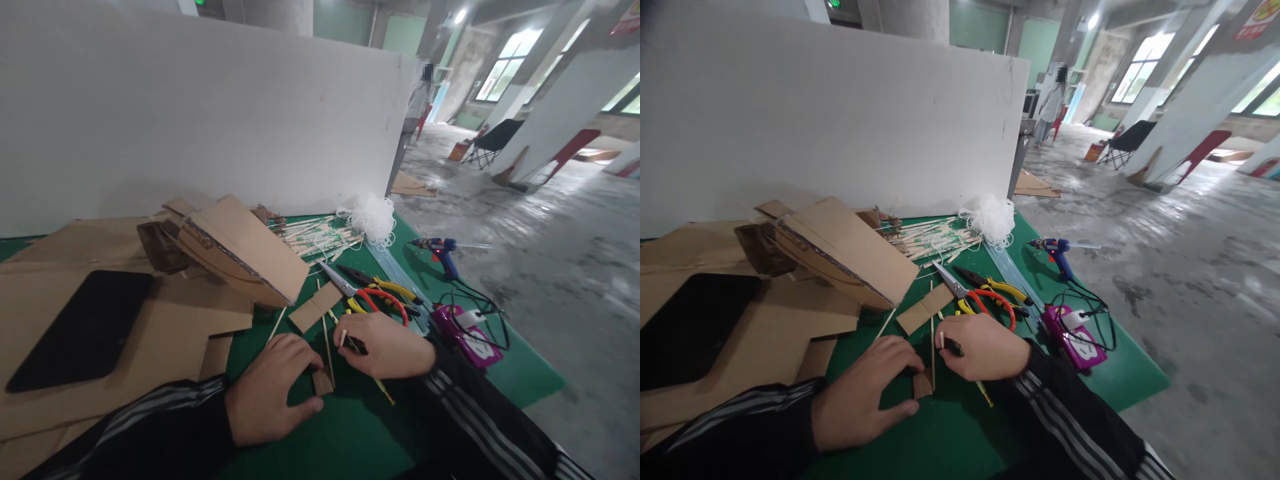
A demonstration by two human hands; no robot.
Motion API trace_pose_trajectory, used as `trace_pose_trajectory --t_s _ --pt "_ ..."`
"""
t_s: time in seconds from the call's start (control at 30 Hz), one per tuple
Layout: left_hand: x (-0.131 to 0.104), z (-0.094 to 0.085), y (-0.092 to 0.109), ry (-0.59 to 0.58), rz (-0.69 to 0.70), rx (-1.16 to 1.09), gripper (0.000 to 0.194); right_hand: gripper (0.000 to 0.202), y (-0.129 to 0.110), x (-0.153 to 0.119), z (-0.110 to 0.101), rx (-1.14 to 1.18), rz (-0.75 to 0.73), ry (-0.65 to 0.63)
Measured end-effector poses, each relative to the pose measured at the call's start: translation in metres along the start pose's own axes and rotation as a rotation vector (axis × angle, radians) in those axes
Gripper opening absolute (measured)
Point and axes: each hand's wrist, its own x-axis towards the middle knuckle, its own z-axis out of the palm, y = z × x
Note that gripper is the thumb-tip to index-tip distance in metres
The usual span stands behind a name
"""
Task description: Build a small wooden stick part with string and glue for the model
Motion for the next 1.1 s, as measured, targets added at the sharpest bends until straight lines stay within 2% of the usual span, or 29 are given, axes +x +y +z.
trace_pose_trajectory --t_s 0.2,0.53,0.67,0.77,0.87,0.97,1.1 --pt "-0.001 0.001 -0.003 0.001 0.006 0.016 0.018 0.008 0.003 0.001 0.002 -0.034 0.016 -0.049" --pt "0.000 0.001 -0.003 0.012 0.010 0.011 0.018 0.014 0.003 0.001 0.002 0.032 -0.008 -0.037" --pt "0.001 0.000 -0.004 0.079 -0.040 -0.026 0.016 0.013 -0.006 0.001 0.000 0.236 0.005 0.061" --pt "0.000 0.001 -0.005 0.184 -0.081 -0.071 0.018 0.008 -0.015 0.003 0.006 0.446 0.089 0.105" --pt "-0.001 0.002 -0.006 0.260 -0.065 -0.097 0.018 0.010 -0.023 0.005 0.016 0.625 0.169 0.135" --pt "-0.002 0.003 -0.006 0.316 -0.055 -0.111 0.013 0.013 -0.024 0.006 0.022 0.725 0.179 0.138" --pt "-0.001 0.000 -0.005 0.353 -0.085 -0.149 0.007 0.019 -0.018 0.005 0.019 0.804 0.169 0.190"
